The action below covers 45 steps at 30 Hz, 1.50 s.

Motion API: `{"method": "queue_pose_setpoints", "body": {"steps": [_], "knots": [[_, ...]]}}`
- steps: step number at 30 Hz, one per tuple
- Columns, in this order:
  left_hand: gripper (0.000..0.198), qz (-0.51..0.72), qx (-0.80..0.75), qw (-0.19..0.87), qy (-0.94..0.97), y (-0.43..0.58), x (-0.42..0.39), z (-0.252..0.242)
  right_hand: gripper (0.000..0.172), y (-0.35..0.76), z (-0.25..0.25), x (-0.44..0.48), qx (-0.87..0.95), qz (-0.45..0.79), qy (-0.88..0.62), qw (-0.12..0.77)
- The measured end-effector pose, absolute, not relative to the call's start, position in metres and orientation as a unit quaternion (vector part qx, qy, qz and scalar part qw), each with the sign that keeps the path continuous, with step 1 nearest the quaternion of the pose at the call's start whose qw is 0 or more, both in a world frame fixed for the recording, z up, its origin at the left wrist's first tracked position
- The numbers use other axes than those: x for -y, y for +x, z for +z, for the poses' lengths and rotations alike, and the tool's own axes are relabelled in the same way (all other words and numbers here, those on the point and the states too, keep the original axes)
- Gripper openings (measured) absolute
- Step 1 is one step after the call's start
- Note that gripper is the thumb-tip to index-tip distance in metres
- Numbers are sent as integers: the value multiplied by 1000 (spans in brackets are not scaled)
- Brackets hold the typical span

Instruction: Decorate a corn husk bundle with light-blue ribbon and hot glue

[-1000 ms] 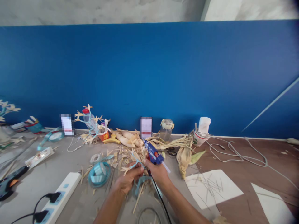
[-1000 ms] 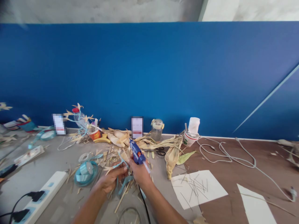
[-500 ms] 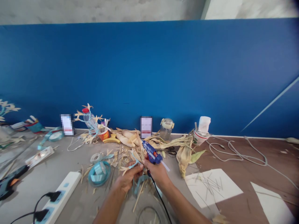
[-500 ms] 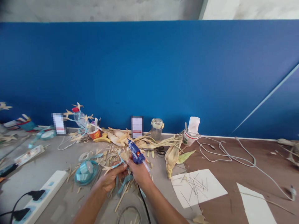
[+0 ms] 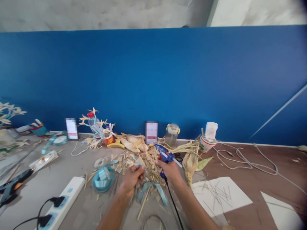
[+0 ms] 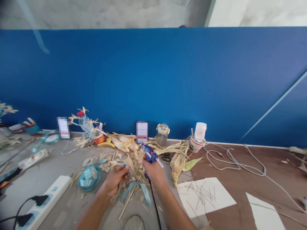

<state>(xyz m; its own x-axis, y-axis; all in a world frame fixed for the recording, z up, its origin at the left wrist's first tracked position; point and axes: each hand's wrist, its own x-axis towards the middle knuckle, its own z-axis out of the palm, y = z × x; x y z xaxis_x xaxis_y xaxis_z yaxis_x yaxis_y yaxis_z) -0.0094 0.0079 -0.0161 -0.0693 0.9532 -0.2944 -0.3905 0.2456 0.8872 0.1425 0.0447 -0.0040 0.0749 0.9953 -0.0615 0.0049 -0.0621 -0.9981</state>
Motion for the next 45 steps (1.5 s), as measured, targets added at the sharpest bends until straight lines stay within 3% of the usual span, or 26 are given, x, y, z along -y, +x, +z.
{"method": "queue_pose_setpoints", "body": {"steps": [5,11,24,30,35,40,45], "knots": [[44,534,-488,625,293,-9,-8,-11,11,149,-12,-51,489,483,-545,479],[45,538,-495,609,306,-10,-10,-12,4,147,-14,-53,534,464,-530,468],[38,531,-512,583,340,-13,-10,-16,29,162,-19,-55,594,396,-524,464],[40,541,-520,577,323,-15,-10,-16,31,172,-7,-43,548,502,-496,450],[38,549,-529,567,312,-16,-11,-16,34,183,0,-21,589,550,-464,368],[37,556,-535,568,285,-15,-11,-13,41,184,-7,-8,612,520,-520,290],[34,556,-537,563,291,-16,-11,-14,24,179,-4,-4,693,437,-473,324]]}}
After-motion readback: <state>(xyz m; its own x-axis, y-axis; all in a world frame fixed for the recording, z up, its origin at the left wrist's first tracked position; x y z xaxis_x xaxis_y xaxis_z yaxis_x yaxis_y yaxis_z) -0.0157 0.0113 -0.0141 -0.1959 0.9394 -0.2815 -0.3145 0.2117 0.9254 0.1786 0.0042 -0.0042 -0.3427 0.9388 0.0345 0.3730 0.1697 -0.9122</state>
